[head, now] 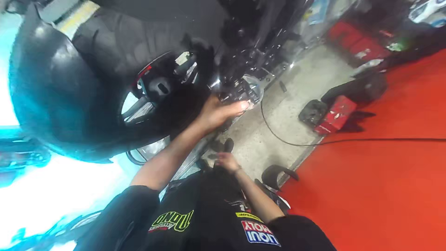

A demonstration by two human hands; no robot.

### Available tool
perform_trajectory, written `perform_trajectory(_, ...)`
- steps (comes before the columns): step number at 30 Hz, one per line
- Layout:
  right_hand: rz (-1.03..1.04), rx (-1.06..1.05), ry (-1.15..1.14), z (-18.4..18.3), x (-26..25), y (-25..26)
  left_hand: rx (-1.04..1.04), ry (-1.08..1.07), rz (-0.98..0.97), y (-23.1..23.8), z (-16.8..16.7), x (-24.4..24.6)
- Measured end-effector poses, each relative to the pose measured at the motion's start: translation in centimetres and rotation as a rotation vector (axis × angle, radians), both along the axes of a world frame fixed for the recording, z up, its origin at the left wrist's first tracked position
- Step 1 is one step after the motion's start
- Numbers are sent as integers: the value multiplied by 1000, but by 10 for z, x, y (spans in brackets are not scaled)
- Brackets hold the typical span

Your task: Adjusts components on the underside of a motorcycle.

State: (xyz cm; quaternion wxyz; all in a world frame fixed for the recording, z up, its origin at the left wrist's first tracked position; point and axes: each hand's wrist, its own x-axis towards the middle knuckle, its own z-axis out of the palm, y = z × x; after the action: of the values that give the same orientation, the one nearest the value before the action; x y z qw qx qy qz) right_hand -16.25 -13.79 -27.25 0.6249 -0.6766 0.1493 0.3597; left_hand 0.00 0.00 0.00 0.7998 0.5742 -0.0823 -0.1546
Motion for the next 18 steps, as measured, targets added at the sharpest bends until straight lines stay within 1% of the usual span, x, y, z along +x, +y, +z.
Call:
perform_trajectory(1, -213, 61, 67, 5, -6, -38, 54, 1, 17, -6, -3, 0)
perform_trajectory(2, -384, 72, 72, 13, -11, -73, 127, -8, 33, -11, -6, 1)
perform_trajectory(3, -512, 46, 30, 25, -12, -104, 194, -29, 46, -15, -9, 3)
perform_trajectory(5, -690, -31, -138, 64, -7, -149, 278, -59, 93, -24, -13, 7)
perform_trajectory(6, -766, -52, -259, 88, 0, -160, 300, -55, 116, -27, -13, 7)
perform_trajectory(8, -865, -52, -536, 147, 21, -162, 297, -43, 156, -33, -11, 7)
perform_trajectory(10, -843, -104, -864, 202, 48, -144, 290, -13, 189, -37, -6, 6)
perform_trajectory(11, -789, -170, -1036, 224, 61, -132, 303, 5, 206, -38, -4, 6)
perform_trajectory(13, -640, -429, -1307, 255, 81, -104, 317, 26, 217, -38, -4, 2)
perform_trajectory(14, -581, -565, -1401, 265, 90, -91, 328, 20, 212, -38, -5, 1)
perform_trajectory(15, -530, -655, -1466, 271, 98, -79, 336, 9, 202, -37, -6, 1)
perform_trajectory(18, -390, -717, -1549, 269, 118, -60, 315, -51, 205, -36, -12, 1)
